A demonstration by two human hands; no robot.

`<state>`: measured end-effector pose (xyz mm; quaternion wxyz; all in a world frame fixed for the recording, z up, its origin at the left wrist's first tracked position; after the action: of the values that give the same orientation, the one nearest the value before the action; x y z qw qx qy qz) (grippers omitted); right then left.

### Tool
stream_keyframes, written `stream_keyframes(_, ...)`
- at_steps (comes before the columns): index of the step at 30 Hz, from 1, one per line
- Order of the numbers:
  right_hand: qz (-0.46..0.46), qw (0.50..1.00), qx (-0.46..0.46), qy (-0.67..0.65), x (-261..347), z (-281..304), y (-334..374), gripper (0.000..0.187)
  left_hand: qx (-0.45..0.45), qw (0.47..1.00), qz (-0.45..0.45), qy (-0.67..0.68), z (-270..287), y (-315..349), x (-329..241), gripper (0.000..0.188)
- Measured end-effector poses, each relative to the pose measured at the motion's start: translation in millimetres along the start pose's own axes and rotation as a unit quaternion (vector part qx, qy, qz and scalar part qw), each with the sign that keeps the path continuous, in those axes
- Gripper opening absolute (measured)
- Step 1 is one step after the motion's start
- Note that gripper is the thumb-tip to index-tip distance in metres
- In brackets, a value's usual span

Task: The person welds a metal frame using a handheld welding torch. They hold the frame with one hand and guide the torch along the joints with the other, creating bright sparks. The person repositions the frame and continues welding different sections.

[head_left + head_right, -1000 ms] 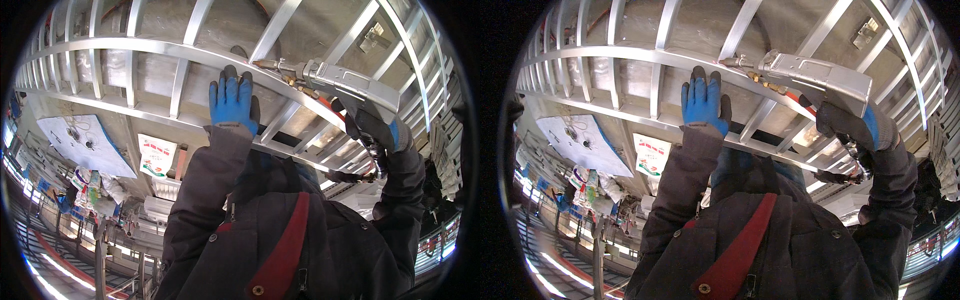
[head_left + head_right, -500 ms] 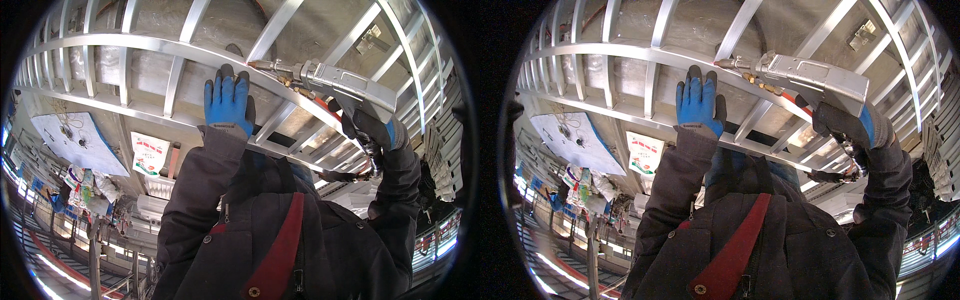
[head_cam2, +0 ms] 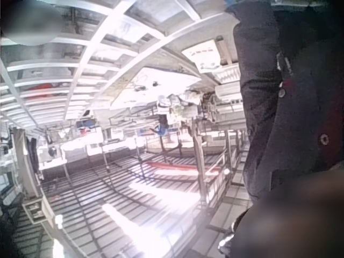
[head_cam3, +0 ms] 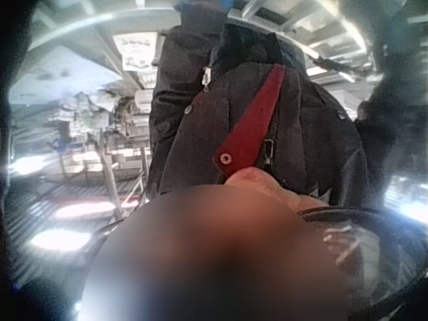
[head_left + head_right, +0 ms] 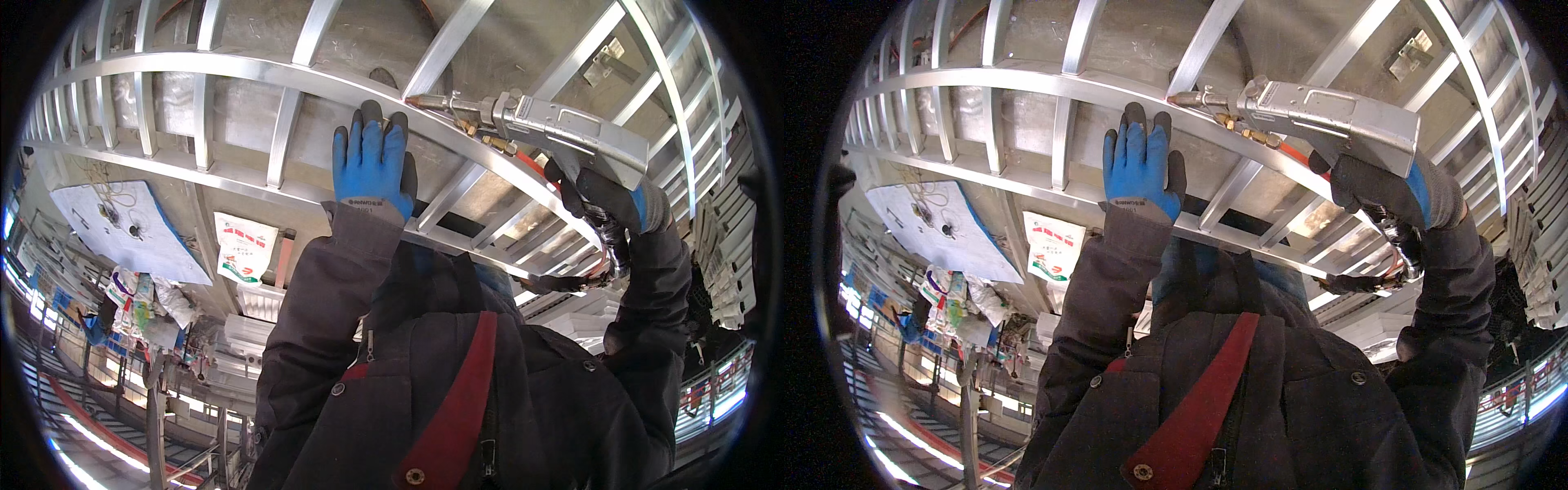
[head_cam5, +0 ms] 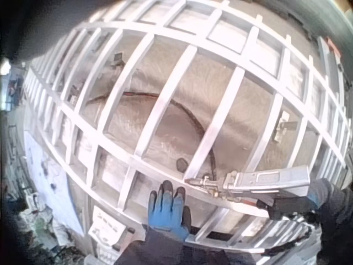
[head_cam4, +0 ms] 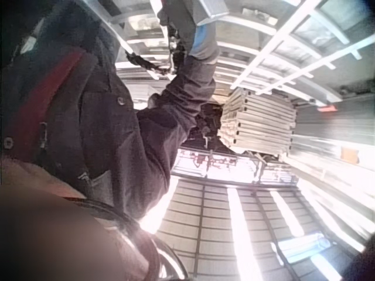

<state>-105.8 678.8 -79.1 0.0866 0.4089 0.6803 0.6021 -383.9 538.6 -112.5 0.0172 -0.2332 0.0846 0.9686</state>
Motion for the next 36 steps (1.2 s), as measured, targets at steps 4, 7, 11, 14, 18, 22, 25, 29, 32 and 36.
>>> stream_keyframes(4,0.000,1.000,0.009,0.009,2.0,-2.0,-3.5,0.045,0.002,1.000,-0.001,-0.002,0.8,-2.6,-1.0,0.058)
stream_keyframes(7,0.001,1.000,0.012,0.012,3.4,-3.7,-5.6,0.045,0.008,1.000,-0.004,-0.004,0.9,-5.2,-1.0,0.057)
stream_keyframes(11,0.000,1.000,0.012,0.012,3.6,-4.1,-6.3,0.045,-0.001,1.000,-0.016,-0.016,2.1,-6.0,-1.5,0.058)
stream_keyframes(14,0.001,1.000,0.016,0.015,3.1,-4.1,-4.5,0.045,-0.004,1.000,-0.008,-0.012,0.7,-4.4,-0.9,0.059)
stream_keyframes(18,-0.001,1.000,0.018,0.019,3.5,-2.2,-2.9,0.045,-0.005,1.000,-0.004,-0.018,-2.5,-3.7,-0.1,0.060)
stream_keyframes(22,-0.009,0.999,0.022,0.031,4.3,-1.3,-2.8,0.045,-0.014,1.000,-0.009,-0.022,-3.1,-3.6,0.2,0.057)
stream_keyframes(25,-0.015,0.999,0.024,0.038,4.7,-0.8,-2.4,0.045,-0.009,1.000,-0.011,-0.026,-3.9,-3.7,0.3,0.054)
stream_keyframes(29,-0.020,0.998,0.028,0.047,3.6,-0.4,-1.0,0.045,-0.013,1.000,-0.011,-0.021,-3.0,-4.9,-1.2,0.053)
stream_keyframes(32,-0.024,0.998,0.032,0.053,1.5,0.3,3.8,0.045,-0.002,1.000,-0.006,-0.021,-2.8,-4.7,-1.5,0.054)
stream_keyframes(36,0.033,0.999,0.023,0.003,6.8,-1.2,29.3,0.047,-0.013,0.999,-0.019,-0.026,0.0,-1.6,-3.2,0.056)
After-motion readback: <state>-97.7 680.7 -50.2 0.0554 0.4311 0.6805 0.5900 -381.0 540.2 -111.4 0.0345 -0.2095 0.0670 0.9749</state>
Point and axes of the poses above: each hand's wrist, its own y-axis away from the middle knuckle, its own z-axis out of the back of the hand, x = y × z, the point moved 6 cm from there along -y, towards the middle knuckle, and after that the axes turned 8 degrees about -z, right-handed, at the moved point
